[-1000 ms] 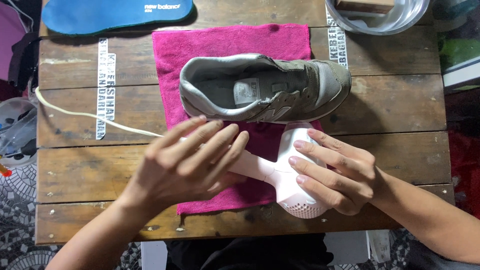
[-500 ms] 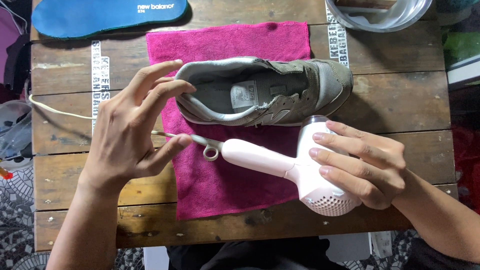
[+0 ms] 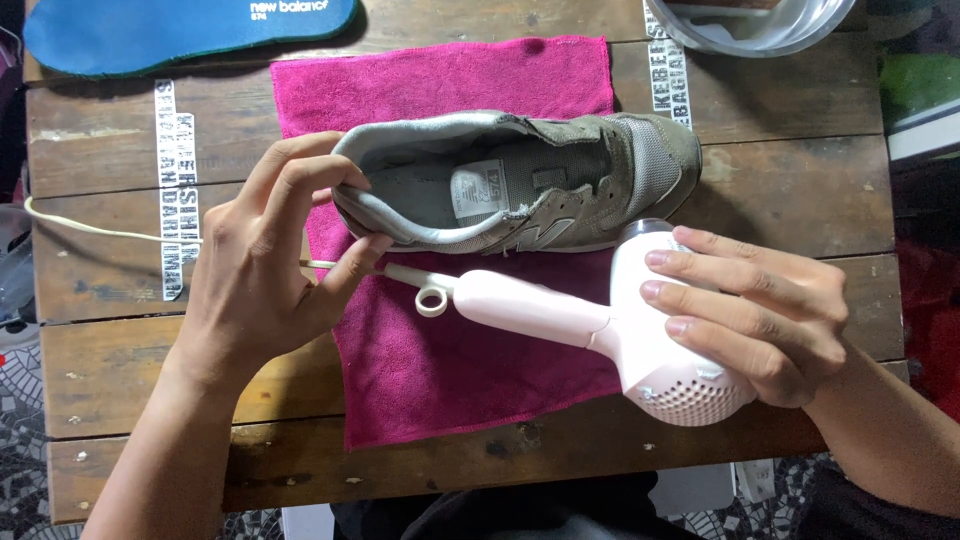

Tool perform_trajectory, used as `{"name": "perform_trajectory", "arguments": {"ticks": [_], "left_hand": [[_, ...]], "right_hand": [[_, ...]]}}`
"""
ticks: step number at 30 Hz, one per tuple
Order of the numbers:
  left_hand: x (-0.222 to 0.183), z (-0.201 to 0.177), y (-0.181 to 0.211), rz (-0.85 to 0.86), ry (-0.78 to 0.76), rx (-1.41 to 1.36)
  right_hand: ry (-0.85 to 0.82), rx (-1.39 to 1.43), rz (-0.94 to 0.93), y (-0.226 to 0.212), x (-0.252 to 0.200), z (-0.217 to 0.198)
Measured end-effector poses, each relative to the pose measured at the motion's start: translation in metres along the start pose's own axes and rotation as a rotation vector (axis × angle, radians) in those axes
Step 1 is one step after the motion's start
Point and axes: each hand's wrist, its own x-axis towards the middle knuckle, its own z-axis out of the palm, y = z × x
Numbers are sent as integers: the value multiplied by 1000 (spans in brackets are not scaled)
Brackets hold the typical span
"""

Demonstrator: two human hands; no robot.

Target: Drying and heat-treating the interior of a sneaker using a handheld hairdryer and a small iron on a workbench.

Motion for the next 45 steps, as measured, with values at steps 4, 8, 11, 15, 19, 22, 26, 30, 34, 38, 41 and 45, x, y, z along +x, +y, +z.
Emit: {"name": "perform_trajectory", "arguments": {"ticks": [4, 8, 11, 15, 19, 22, 26, 30, 34, 38, 41, 45], "left_hand": [[-1, 1, -2, 0, -4, 55], [-2, 2, 0, -21, 11, 161], [-3, 4, -1, -17, 24, 161], [-2, 4, -1, -23, 23, 152], [-3, 4, 1, -28, 36, 143], [-2, 2, 5, -15, 45, 109], [-1, -1, 7, -8, 45, 86], [-1, -9, 16, -39, 1, 117], [-8, -17, 30, 44, 72, 360], [-17, -18, 58, 370, 294, 460], [-22, -11, 80, 465, 181, 490], [-31, 12, 79, 393, 95, 645]], "right_hand": [[4, -12, 29, 1, 0, -6], [-14, -28, 35, 3, 1, -13], [-7, -31, 16, 4, 1, -16], [-36, -5, 45, 4, 2, -19], [-15, 10, -10, 3, 4, -12], [-52, 4, -85, -2, 5, -10], [-78, 9, -126, -13, 17, -4], [-87, -11, -180, -18, 25, 7], [-54, 17, -169, -19, 25, 19], [-2, -13, -177, -21, 31, 29], [-32, 15, -198, -24, 37, 35], [-58, -76, -287, -25, 38, 45]]}}
